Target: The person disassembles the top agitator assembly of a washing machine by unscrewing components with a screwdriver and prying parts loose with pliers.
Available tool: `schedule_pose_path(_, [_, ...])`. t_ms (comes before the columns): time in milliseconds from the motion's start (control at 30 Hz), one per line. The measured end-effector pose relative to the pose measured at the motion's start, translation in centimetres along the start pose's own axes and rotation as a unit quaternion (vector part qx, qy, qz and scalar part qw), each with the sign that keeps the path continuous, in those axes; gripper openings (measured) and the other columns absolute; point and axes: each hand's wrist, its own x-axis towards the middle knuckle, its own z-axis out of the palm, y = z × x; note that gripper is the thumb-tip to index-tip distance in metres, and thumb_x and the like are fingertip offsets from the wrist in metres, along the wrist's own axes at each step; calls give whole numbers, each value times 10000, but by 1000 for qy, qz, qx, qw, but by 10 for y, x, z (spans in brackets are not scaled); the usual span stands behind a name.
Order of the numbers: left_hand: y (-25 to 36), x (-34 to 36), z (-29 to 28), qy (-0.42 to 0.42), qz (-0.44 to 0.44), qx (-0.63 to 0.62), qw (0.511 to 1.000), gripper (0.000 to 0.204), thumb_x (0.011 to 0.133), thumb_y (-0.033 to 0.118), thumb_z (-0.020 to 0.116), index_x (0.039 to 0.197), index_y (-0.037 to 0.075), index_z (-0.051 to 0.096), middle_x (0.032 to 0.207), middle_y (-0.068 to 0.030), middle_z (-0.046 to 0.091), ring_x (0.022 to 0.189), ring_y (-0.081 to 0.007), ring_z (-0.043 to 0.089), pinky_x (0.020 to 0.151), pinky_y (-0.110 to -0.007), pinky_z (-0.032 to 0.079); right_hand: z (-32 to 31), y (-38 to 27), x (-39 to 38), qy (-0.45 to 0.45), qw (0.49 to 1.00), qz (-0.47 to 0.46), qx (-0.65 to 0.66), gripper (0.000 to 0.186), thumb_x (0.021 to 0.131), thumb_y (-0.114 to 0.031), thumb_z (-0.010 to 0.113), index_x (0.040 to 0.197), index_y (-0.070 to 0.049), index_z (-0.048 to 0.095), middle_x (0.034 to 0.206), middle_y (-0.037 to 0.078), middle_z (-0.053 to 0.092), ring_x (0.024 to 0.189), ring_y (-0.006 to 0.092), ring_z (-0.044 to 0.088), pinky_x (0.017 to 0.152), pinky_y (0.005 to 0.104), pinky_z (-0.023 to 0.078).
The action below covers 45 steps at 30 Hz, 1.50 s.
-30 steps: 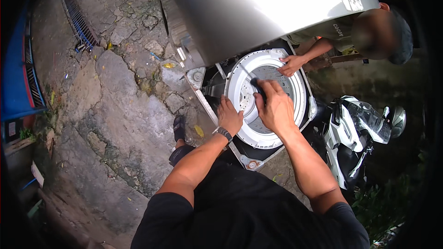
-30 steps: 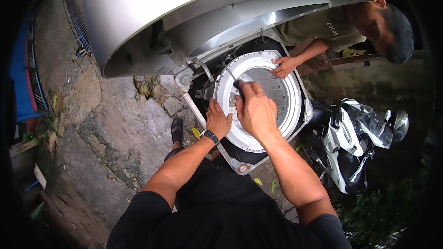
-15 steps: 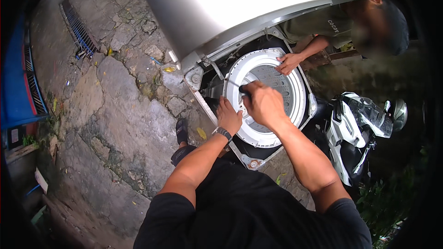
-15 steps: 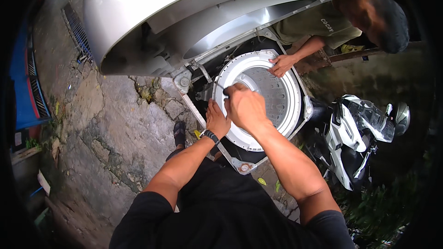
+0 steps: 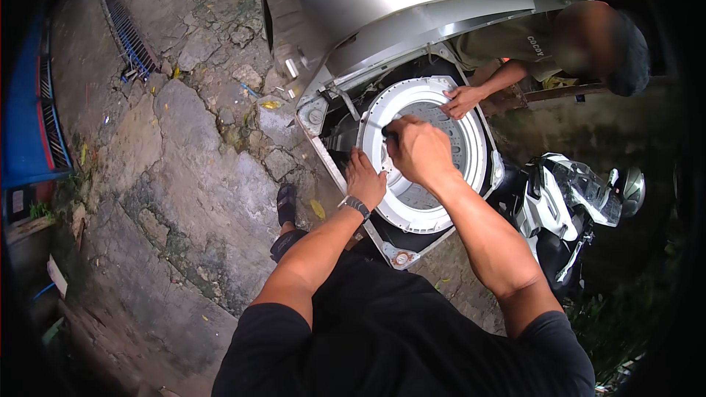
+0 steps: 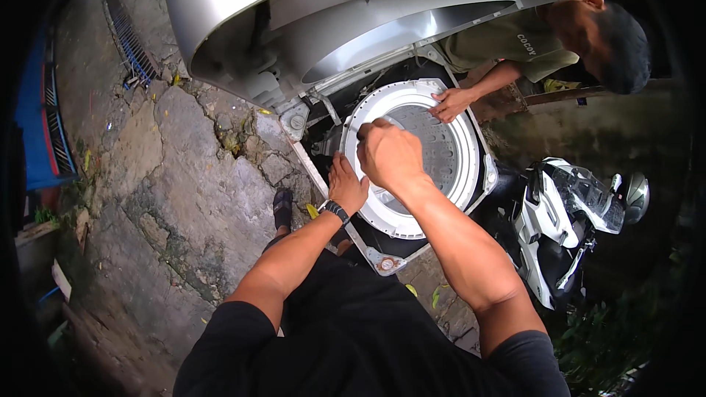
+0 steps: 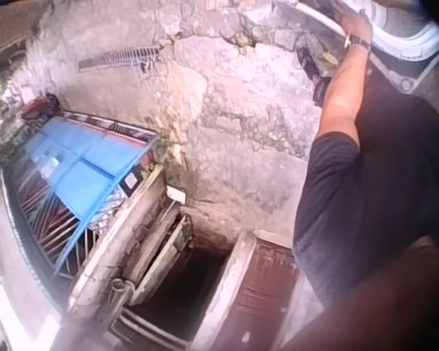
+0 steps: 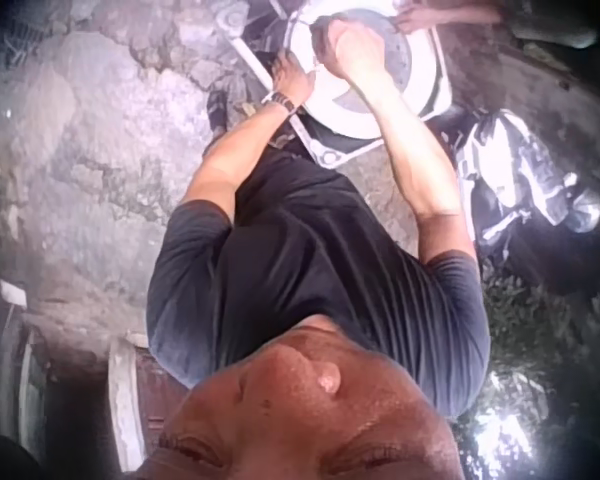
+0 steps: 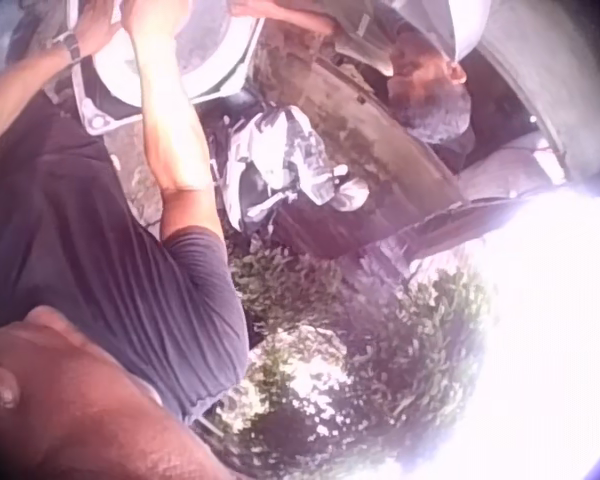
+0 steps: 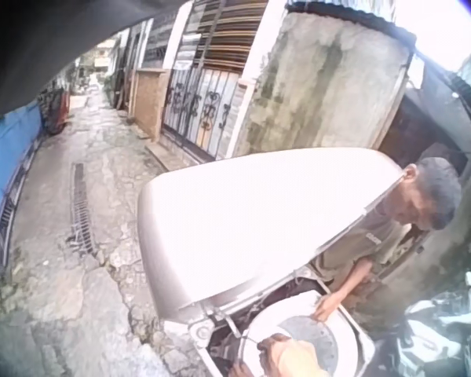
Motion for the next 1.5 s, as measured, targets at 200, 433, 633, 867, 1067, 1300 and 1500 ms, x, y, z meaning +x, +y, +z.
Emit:
schedule_pose_path(200, [0,-3,-2,-2,-2,-22,1000,878,877,252,782,1458,-181,288,1542,-373,302,1398,-531,398,1178,-554,338,-8,3,19,-21,1000,-3,-10,197,875,-181,681,1008,-54,751,1018,175,736,869,403,737,763,494,596])
schedule_pose_path(433, [0,1,-2,18,23,-17,999,896,876,254,779,1468,-186,269,1541,-374,303,1400,-533,391,1178,-553,336,-11,10,19,-16,1000,4,24,181,862,-184,687,958,-47,755,969,168,734,861,402,734,751,497,593])
schedule_pose_path(633, [-3,2,-1,18,10,-7,1000,888,875,257,779,1459,-185,276,1544,-372,298,1399,-528,398,1165,-549,354,-7,15,30,-43,999,-4,33,223,860,-189,698,1044,-92,777,998,173,753,880,400,735,794,500,585])
schedule_pose_path(867, [-3,2,3,24,28,5,999,885,880,268,757,1468,-186,276,1558,-355,298,1362,-510,438,1139,-552,372,-13,22,18,-78,996,-11,46,227,853,-173,687,1037,-66,766,984,174,748,842,416,735,755,519,586])
schedule_pose_path(1067, [-4,29,-8,29,-27,-48,998,717,928,348,727,1322,-149,392,1404,-358,446,1302,-532,485,1105,-544,413,-3,38,-26,64,973,36,220,311,846,-154,753,1135,-44,722,1137,187,726,1025,404,694,910,453,560])
schedule_pose_path(1300, [3,97,-48,-101,-189,-74,974,1096,871,685,697,1575,-55,301,1497,-336,457,1344,-500,519,1134,-510,432,51,82,-68,221,764,199,573,523,863,-87,853,1290,3,566,1125,108,761,1000,121,699,875,267,567])
schedule_pose_path(1500, [-42,114,-4,56,-74,-113,989,1156,768,698,796,1463,-138,403,1360,-322,549,1348,-469,492,1127,-507,421,23,81,21,305,852,90,415,531,936,-187,796,1283,-36,423,1017,140,769,875,245,754,782,350,571])
